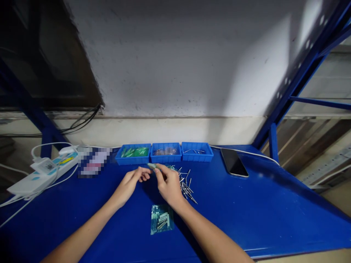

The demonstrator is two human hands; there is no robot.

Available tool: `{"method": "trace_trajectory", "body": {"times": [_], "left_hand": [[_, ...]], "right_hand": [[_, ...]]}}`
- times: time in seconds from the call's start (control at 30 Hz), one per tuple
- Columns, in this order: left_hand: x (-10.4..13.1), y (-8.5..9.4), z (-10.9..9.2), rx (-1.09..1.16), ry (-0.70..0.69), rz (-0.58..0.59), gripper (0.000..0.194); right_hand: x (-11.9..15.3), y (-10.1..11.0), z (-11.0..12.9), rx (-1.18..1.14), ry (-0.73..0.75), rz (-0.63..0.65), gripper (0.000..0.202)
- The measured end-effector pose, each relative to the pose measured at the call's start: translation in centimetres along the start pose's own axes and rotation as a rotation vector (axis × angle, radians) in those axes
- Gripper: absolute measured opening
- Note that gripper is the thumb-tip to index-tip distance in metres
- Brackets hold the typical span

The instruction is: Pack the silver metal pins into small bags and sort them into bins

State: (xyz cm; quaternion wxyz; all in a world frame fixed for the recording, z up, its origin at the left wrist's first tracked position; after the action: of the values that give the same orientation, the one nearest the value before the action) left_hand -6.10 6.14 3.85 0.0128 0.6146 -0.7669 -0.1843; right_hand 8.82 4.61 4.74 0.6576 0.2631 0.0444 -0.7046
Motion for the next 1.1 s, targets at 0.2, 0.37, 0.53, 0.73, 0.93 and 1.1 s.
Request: {"method": "trace_trajectory", "body": {"times": [0.2, 0.37, 0.53, 0.73, 0.93, 1.1], "left_hand": [[-0.3, 0.4, 1.2, 0.321, 0.209, -0.034, 0.037], [-0.3, 1.2, 0.1, 0.006, -0.065, -0.177, 0.026], [0.9, 0.7, -2.5, -0.426, -0.499, -0.203, 0.016], [1.2, -0.8, -2.5, -0.517, -0.539, -0.024, 0.019], [0.0, -0.6, 0.8, 0.079, 0.069, 0.016, 0.05], [-0.3, -0.3, 1.6, 0.354, 0.192, -0.029, 0.036]], "right_hand": [[0.7, -1.2, 1.2, 0.17, 0.275, 0.184, 0.041], [0.1, -0.8, 0.9, 0.094, 0.171, 0.147, 0.029], [-0.6, -0.8, -0.9, -0.133, -0.212, 0.182, 0.045], [-0.8, -0.4, -1.4, -0.282, -0.251, 0.098, 0.036], [-0.3, 0.1, 0.4, 0.053, 0.056, 0.075, 0.029], [0.4, -0.7, 1.2, 0.141, 0.23, 0.141, 0.037]]}}
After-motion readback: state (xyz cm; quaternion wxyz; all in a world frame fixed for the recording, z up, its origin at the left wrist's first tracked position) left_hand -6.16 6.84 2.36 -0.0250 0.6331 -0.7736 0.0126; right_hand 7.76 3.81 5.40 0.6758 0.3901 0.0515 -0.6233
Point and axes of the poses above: each hand's wrist, its own x-axis away from the middle knuckle, its own y-axis out of the back of the hand, z = x × y, the point moved 5 cm from there along -x, towards the middle knuckle
